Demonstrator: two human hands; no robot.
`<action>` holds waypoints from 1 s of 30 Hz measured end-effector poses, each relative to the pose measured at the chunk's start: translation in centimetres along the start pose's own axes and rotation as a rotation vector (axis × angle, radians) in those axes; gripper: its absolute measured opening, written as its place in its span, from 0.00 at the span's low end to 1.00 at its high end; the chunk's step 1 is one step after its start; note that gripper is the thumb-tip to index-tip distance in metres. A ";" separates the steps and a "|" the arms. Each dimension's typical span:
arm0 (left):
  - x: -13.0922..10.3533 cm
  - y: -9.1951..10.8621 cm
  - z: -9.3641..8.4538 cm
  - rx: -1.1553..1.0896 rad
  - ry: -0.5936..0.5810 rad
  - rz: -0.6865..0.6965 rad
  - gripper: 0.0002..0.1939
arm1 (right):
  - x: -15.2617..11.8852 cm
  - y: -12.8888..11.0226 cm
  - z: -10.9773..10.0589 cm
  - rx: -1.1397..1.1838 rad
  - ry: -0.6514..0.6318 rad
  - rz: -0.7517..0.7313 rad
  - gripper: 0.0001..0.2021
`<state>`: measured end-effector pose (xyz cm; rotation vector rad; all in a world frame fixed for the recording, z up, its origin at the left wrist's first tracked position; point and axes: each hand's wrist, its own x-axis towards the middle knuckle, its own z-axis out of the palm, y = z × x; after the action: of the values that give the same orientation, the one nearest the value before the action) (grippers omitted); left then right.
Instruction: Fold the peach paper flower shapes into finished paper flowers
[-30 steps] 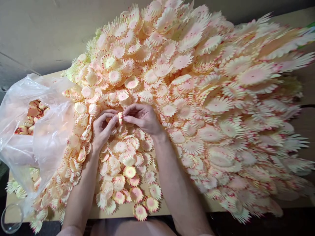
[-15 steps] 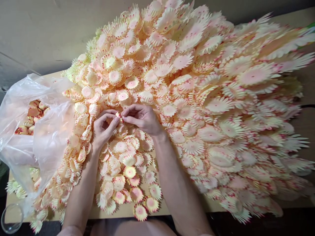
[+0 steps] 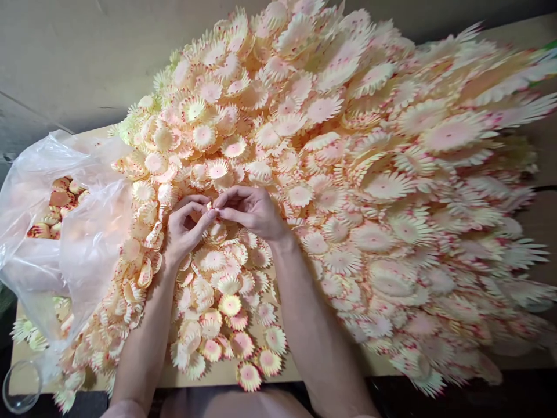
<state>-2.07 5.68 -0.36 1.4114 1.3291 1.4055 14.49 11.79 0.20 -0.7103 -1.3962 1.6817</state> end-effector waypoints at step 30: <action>0.0 0.5 0.0 -0.003 -0.017 -0.010 0.12 | 0.2 -0.3 0.4 0.006 0.022 -0.010 0.12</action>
<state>-2.04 5.56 0.09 1.4102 1.3210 1.3853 14.16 11.76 0.60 -0.7157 -1.3770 1.6647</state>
